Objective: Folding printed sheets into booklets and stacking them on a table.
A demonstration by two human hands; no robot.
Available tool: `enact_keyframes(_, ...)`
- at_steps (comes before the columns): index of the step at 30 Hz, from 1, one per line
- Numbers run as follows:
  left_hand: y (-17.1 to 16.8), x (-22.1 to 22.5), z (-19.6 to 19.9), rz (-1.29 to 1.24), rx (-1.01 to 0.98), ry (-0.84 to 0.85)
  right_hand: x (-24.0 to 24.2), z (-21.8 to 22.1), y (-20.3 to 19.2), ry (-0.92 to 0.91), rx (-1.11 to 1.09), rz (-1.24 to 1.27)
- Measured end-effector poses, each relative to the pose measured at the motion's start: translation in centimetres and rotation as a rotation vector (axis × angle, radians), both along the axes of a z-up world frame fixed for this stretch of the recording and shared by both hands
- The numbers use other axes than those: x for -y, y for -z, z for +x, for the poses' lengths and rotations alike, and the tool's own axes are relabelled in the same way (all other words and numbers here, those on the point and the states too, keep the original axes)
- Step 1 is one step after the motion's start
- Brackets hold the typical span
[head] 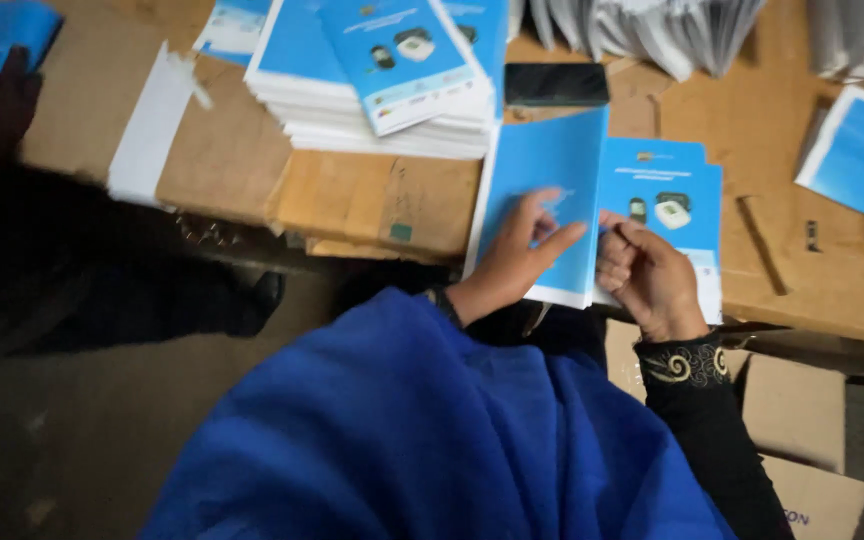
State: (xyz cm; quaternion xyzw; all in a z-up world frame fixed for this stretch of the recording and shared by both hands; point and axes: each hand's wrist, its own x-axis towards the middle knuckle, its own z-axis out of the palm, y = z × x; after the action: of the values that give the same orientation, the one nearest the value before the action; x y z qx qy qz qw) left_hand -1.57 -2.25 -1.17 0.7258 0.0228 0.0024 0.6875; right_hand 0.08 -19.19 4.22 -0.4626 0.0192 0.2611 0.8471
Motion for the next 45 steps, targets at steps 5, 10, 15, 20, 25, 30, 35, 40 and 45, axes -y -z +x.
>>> enact_keyframes(5, -9.4, -2.8, -0.9, 0.309, -0.199, 0.061, -1.4, -0.8, 0.2, -0.042, 0.198, -0.099)
enact_keyframes(10, -11.7, -6.8, -1.8, 0.637, 0.076, 0.006, -4.2, -3.2, -2.8, -0.17, 0.423, -0.196)
enact_keyframes(15, -15.3, -11.4, -2.8, 0.23, 0.467, -0.052, -4.7, -3.9, -5.1, -0.123, 0.406, -0.304)
enact_keyframes(20, -16.4, -12.3, -3.3, 0.048, 0.545, -0.023, -4.9, -3.9, -5.1, -0.097, 0.401, -0.277)
enact_keyframes(25, -15.6, -11.3, -2.9, 0.008, 0.518, 0.008, -4.6, -4.6, -5.9, -0.069, 0.426, -0.328)
enact_keyframes(30, -14.2, -8.6, -2.3, 0.082, 0.554, -0.033, -3.5, -3.5, -3.6, -0.001, 0.5, -0.455)
enact_keyframes(35, -11.5, -2.1, -2.9, 0.482, 0.613, 0.096, -3.4, -4.3, -3.4, 0.057, 0.553, -0.28)
enact_keyframes(40, -9.2, -0.8, -1.5, 0.376, 0.62, 0.268, -2.7, -2.4, -1.7, 0.349, 0.375, -0.176)
enact_keyframes(45, -8.7, -1.9, -0.5, 0.199, 0.567, 0.236, 2.9, 0.8, -2.2, 0.459, 0.21, -1.027)
